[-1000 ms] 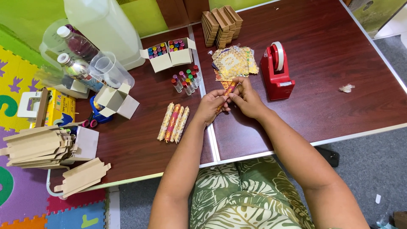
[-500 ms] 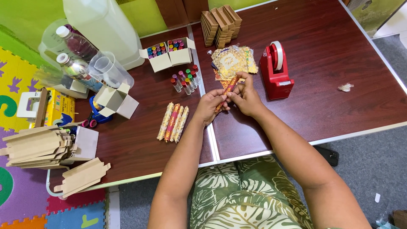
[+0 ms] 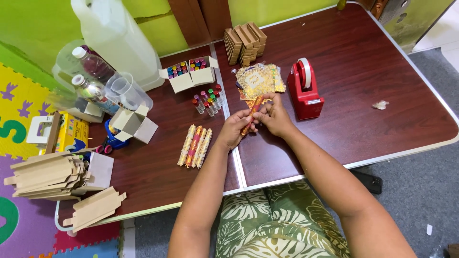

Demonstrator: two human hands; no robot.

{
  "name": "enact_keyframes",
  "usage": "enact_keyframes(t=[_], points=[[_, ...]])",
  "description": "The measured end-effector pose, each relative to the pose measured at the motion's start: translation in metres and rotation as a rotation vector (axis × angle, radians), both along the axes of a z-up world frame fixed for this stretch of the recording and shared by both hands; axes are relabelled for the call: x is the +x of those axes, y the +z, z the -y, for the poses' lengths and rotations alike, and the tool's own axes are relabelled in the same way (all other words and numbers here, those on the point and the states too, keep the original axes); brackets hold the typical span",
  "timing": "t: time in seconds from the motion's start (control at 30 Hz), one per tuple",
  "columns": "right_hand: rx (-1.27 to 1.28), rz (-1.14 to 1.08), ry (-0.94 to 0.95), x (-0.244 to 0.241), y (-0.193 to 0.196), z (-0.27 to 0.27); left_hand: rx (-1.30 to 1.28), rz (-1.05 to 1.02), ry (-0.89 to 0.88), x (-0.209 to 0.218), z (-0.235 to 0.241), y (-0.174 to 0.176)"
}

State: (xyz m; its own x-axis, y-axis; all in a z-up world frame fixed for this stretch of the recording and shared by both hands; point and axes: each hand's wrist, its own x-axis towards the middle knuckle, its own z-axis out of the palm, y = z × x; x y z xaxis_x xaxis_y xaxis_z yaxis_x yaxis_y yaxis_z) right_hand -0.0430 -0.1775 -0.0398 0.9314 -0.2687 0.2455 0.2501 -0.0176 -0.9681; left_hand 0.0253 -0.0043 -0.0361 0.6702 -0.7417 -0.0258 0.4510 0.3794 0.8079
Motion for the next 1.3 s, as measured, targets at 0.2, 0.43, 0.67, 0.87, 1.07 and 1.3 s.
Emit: enact_keyframes(t=[0.2,0.43,0.67,0.87,1.07,1.3], points=[[-0.002,-0.009,0.013,0.001,-0.004,0.001,0.016,0.001,0.021,-0.002,0.003,0.002],[-0.059,-0.041,0.042,0.004,-0.007,0.000,0.099,0.026,0.077,-0.004,0.006,0.003],[-0.001,-0.041,0.138,0.001,0.001,0.007,0.091,0.076,0.057,-0.003,0.005,0.006],[0.035,-0.082,0.206,-0.003,0.009,0.009,0.087,0.083,0.021,-0.004,0.003,0.009],[-0.017,-0.080,0.183,0.005,-0.010,0.012,0.061,0.091,0.012,-0.006,0.003,0.009],[0.000,-0.072,0.142,0.005,-0.010,0.010,0.047,0.075,-0.049,-0.004,0.001,0.012]])
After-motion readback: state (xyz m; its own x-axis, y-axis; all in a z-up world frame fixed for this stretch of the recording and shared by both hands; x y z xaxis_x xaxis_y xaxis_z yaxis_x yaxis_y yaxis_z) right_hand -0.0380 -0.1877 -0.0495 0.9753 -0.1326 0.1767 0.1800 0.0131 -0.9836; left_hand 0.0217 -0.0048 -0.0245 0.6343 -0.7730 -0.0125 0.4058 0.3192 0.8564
